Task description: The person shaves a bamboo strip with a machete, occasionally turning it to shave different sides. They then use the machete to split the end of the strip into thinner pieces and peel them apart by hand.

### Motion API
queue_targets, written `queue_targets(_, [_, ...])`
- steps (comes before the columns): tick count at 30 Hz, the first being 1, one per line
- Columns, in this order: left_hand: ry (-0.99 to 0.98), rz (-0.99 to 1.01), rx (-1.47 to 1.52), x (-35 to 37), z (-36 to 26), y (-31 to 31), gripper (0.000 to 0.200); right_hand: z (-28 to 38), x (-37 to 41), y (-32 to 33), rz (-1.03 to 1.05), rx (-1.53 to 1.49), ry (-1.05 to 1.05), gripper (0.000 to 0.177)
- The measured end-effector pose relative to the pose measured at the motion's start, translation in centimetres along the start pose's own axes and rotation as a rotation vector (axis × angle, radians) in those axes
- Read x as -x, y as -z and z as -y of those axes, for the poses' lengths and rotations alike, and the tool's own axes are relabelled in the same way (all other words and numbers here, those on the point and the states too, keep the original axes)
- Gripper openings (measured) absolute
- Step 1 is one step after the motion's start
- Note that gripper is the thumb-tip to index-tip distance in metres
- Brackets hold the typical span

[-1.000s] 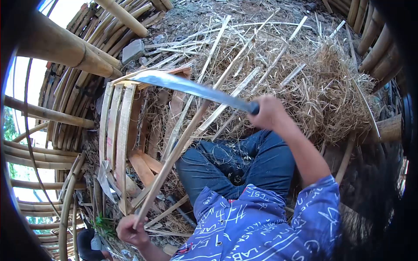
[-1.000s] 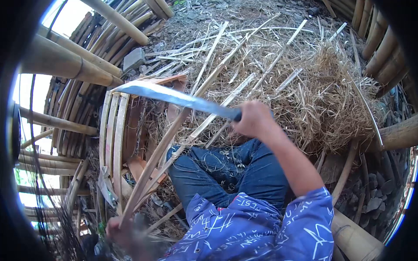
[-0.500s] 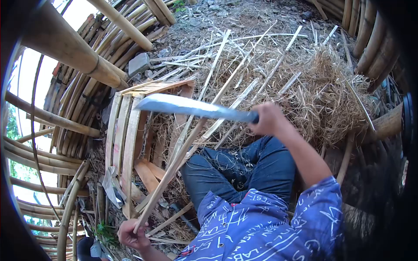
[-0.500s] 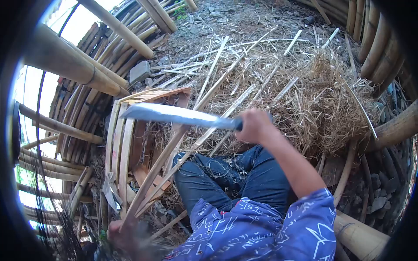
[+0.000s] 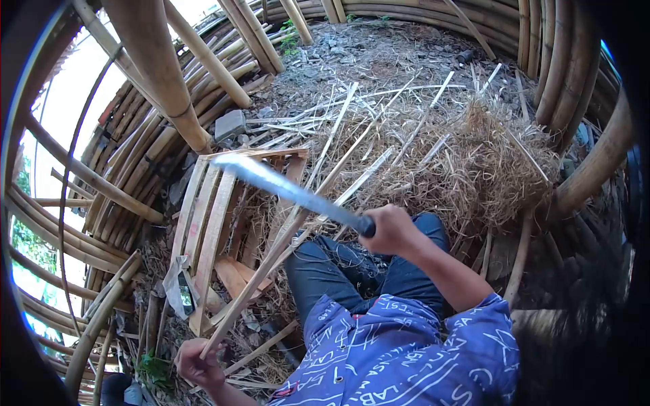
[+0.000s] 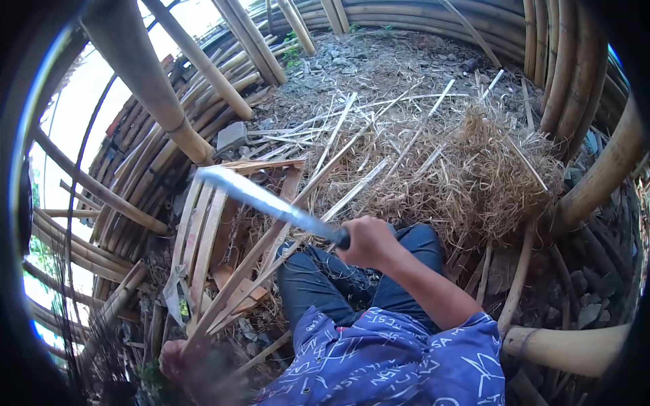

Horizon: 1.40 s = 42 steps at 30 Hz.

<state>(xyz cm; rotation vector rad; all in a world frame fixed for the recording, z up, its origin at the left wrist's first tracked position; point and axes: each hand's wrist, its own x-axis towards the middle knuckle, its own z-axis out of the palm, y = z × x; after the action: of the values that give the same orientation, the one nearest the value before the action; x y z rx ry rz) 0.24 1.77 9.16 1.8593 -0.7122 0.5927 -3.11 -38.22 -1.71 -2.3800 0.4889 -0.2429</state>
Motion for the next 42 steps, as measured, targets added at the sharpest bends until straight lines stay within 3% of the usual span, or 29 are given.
queue_targets(2, [-0.143, 0.017, -0.097, 1.3, 1.4, 4.3, 0.032, 2.1, 1.7, 0.1, -0.025, 0.058, 0.245, 0.021])
queue_targets(4, [-0.089, -0.053, -0.055, 2.9, 0.6, 7.1, 0.034, 0.5, 1.3, -0.3, -0.024, -0.018, 0.122, 0.018])
queue_targets(5, [-0.092, -0.116, 0.011, 3.8, 0.6, 8.9, 0.033, -0.6, 1.0, 0.1, 0.026, -0.008, -0.042, 0.024])
queue_targets(7, [-0.148, -0.177, 0.035, 4.9, 0.5, 11.4, 0.031, -3.6, 0.7, -0.1, -0.151, 0.036, -0.138, 0.023])
queue_targets(9, [-0.164, -0.208, -0.070, 6.1, 0.7, 11.2, 0.031, -7.6, 0.9, -1.5, -0.173, -0.008, -0.175, 0.023])
queue_targets(12, [-0.146, -0.139, -0.131, 5.3, -0.3, 12.2, 0.028, -7.4, 3.2, -2.3, -0.233, -0.194, -0.247, 0.024])
queue_targets(14, [-0.289, -0.290, 0.046, 4.2, -0.6, 12.6, 0.030, -4.3, 5.0, -2.1, -0.214, -0.248, -0.232, 0.025])
queue_targets(15, [-0.323, -0.148, 0.092, 4.6, 1.5, 15.8, 0.034, -2.7, 5.7, -2.0, -0.171, -0.284, -0.208, 0.026])
queue_targets(20, [-0.466, -0.249, 0.089, 2.3, 1.7, 15.7, 0.037, 5.7, 8.2, -0.9, -0.109, -0.295, 0.087, 0.019])
queue_targets(22, [-0.483, -0.526, 0.257, 1.9, 2.3, 14.4, 0.035, 7.3, 8.1, -0.5, -0.079, -0.198, 0.231, 0.019])
queue_targets(24, [-0.532, -0.428, 0.340, 2.7, 3.6, 15.9, 0.034, 6.5, 6.9, -0.9, -0.090, -0.197, 0.256, 0.019])
queue_targets(26, [-0.458, -0.340, 0.402, 3.5, 4.5, 16.6, 0.034, 4.5, 5.4, -0.7, -0.092, -0.193, 0.103, 0.019])
queue_targets(28, [-0.452, -0.382, 0.353, 3.1, 4.5, 16.0, 0.035, -0.3, 2.7, -1.6, -0.121, -0.183, -0.090, 0.020])
queue_targets(29, [-0.432, -0.444, 0.270, 2.4, 3.9, 15.0, 0.037, -4.0, 1.2, -3.1, -0.308, -0.172, -0.059, 0.026])
queue_targets(30, [-0.408, -0.504, 0.189, 1.7, 3.4, 13.7, 0.039, -7.2, -0.1, -3.4, -0.275, -0.223, -0.220, 0.025])
queue_targets(31, [-0.427, -0.450, 0.020, 0.9, 3.0, 12.3, 0.042, -9.5, -0.6, -3.5, -0.317, -0.202, -0.236, 0.024])
queue_targets(33, [-0.392, -0.438, 0.101, 1.0, 3.8, 11.8, 0.043, -11.3, -0.5, -2.9, -0.303, -0.123, -0.272, 0.024])
queue_targets(36, [-0.360, -0.450, 0.198, 0.5, 5.0, 11.6, 0.042, -8.5, -0.8, -0.9, -0.202, -0.096, -0.342, 0.023])
queue_targets(38, [-0.321, -0.516, 0.274, 0.0, 5.2, 11.2, 0.040, -6.0, -0.7, -0.5, -0.293, -0.118, -0.152, 0.022])
queue_targets(40, [-0.338, -0.521, 0.248, -0.5, 5.4, 10.8, 0.037, -2.6, -0.3, 0.3, -0.261, -0.149, -0.145, 0.020])
queue_targets(42, [-0.311, -0.465, 0.565, 0.3, 6.9, 12.4, 0.034, 0.4, 0.2, 0.2, -0.223, -0.198, -0.152, 0.019])
